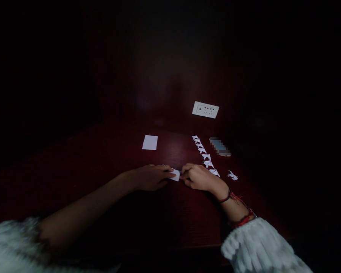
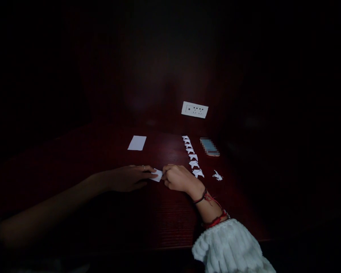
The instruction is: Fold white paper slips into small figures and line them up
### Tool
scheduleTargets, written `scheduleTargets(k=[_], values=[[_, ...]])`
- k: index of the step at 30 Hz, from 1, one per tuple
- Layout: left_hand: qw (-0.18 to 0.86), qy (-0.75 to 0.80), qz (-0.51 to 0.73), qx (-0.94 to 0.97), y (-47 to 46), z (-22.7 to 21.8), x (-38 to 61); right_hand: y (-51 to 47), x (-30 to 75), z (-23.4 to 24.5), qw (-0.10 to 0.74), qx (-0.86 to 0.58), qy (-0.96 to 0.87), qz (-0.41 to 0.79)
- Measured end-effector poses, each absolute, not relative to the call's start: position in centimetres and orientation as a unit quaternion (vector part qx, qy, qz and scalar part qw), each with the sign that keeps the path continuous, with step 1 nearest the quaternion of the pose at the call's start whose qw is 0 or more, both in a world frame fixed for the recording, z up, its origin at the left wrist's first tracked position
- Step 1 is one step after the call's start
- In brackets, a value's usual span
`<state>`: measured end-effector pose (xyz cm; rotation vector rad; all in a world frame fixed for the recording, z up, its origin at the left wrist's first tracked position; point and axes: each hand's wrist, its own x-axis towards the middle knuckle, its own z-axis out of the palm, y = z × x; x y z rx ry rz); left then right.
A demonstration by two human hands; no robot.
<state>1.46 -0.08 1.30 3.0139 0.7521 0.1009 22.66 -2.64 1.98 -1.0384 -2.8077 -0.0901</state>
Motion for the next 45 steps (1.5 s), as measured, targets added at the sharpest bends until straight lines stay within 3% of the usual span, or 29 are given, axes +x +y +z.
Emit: scheduleTargets(k=[8, 20, 30, 39, 45], values=[[-0.055, 0.235, 0.073, 0.968, 0.2, 1.1, 1.4, -2.5, 23.1, 1.8, 0.134, -0.381, -0.914, -0.025], [-0.025, 0.237, 0.055, 0.970, 0.3, 1.7, 1.6, -2.8, 22.1, 1.6, 0.098, -0.397, -0.912, -0.016], [-0.043, 0.246, 0.059, 0.967, 0.5, 1.9, 1.7, -2.4, 22.3, 2.3, 0.043, -0.378, -0.919, -0.101], [-0.087, 0.240, 0.089, 0.963, 0.5, 0.9, 1.8, -2.7, 22.9, 2.4, 0.105, -0.404, -0.904, -0.091], [-0.043, 0.262, 0.100, 0.959, 0.5, 1.0, 2.2, -2.4, 22.4, 1.5, 0.095, -0.388, -0.915, -0.057]])
